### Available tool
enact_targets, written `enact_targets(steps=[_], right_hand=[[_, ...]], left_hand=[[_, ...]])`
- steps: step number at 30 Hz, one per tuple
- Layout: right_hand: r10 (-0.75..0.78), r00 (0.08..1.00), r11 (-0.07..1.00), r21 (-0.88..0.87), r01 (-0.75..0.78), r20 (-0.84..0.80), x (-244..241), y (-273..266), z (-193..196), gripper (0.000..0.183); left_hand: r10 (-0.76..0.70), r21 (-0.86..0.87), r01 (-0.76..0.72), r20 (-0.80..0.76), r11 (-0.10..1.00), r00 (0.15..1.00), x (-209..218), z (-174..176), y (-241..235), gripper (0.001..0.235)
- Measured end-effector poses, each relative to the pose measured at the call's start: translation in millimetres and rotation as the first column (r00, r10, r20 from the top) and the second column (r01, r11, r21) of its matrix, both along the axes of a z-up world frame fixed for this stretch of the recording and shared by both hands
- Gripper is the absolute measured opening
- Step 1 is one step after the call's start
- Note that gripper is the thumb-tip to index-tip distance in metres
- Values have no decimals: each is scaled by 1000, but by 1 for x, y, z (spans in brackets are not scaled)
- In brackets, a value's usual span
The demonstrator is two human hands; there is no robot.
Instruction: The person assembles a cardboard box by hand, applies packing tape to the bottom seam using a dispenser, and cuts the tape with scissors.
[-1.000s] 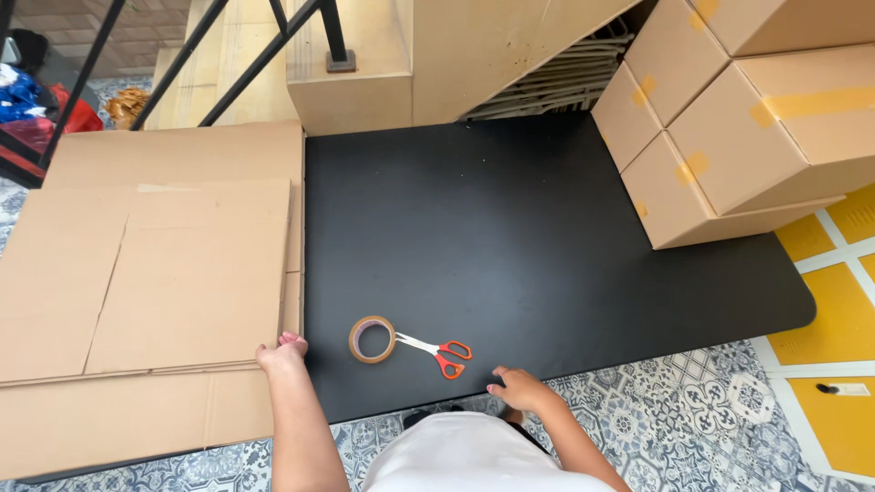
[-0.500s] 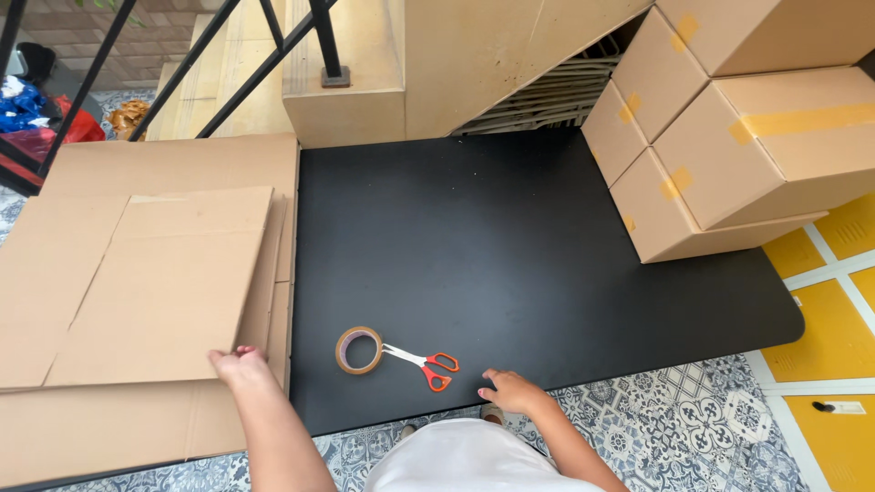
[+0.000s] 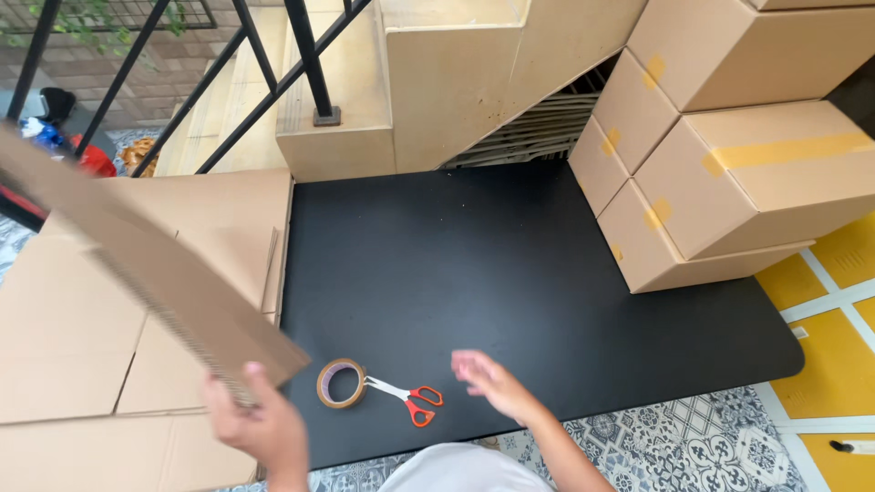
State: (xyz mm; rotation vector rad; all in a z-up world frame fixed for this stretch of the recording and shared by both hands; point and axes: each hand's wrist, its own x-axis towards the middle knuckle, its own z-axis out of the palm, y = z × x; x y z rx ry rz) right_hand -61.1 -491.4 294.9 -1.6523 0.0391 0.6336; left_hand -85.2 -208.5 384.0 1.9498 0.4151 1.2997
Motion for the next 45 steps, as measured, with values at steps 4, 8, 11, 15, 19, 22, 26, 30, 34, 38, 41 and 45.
enact_targets(steps=[4, 8, 11, 15, 19, 22, 26, 30, 34, 38, 41, 45], right_hand=[[-44, 997, 986, 166, 32, 71, 18, 12, 55, 52], [33, 978, 945, 312, -97, 205, 23, 18, 97, 66], [78, 953, 930, 323, -175, 293, 30, 15, 108, 70], [48, 964, 914, 376, -148, 263, 35, 11, 127, 74], [-176, 960, 949, 296, 107, 218, 54, -1, 127, 69], [-274, 950, 937, 264, 228, 153, 60, -16, 144, 56], [-250, 916, 962, 185, 199, 314, 62, -32, 150, 57], [-227, 928, 974, 70, 216, 295, 48, -32, 173, 60], [-181, 925, 973, 199, 118, 334, 53, -45, 158, 60], [-120, 957, 966, 254, 51, 264, 59, -53, 150, 66], [-76, 962, 974, 225, 16, 262, 59, -51, 156, 67], [-63, 963, 966, 260, -8, 263, 63, -46, 156, 69]], left_hand=[[-4, 147, 7, -18, 989, 1000, -17, -1, -54, 22], [-295, 169, 287, 21, 943, 955, -23, 17, -101, 16], [-504, 185, 484, 78, 855, 860, -18, 14, -129, 27], [-636, 115, 630, 20, 768, 772, -10, -10, -166, 16], [-638, 193, 629, -19, 753, 770, 8, -15, -191, 21], [-656, 171, 669, -133, 724, 743, 15, -13, -201, 22], [-768, 124, 770, -78, 626, 636, 13, 5, -214, 21], [-727, 69, 728, -50, 682, 685, 5, 14, -228, 10], [-778, -16, 781, -104, 624, 619, 5, 35, -215, 29], [-840, 16, 904, -362, 427, 403, 9, 51, -195, 43], [-853, -45, 924, -403, 381, 332, 11, 54, -188, 50], [-841, -84, 918, -440, 388, 315, 22, 51, -174, 61]])
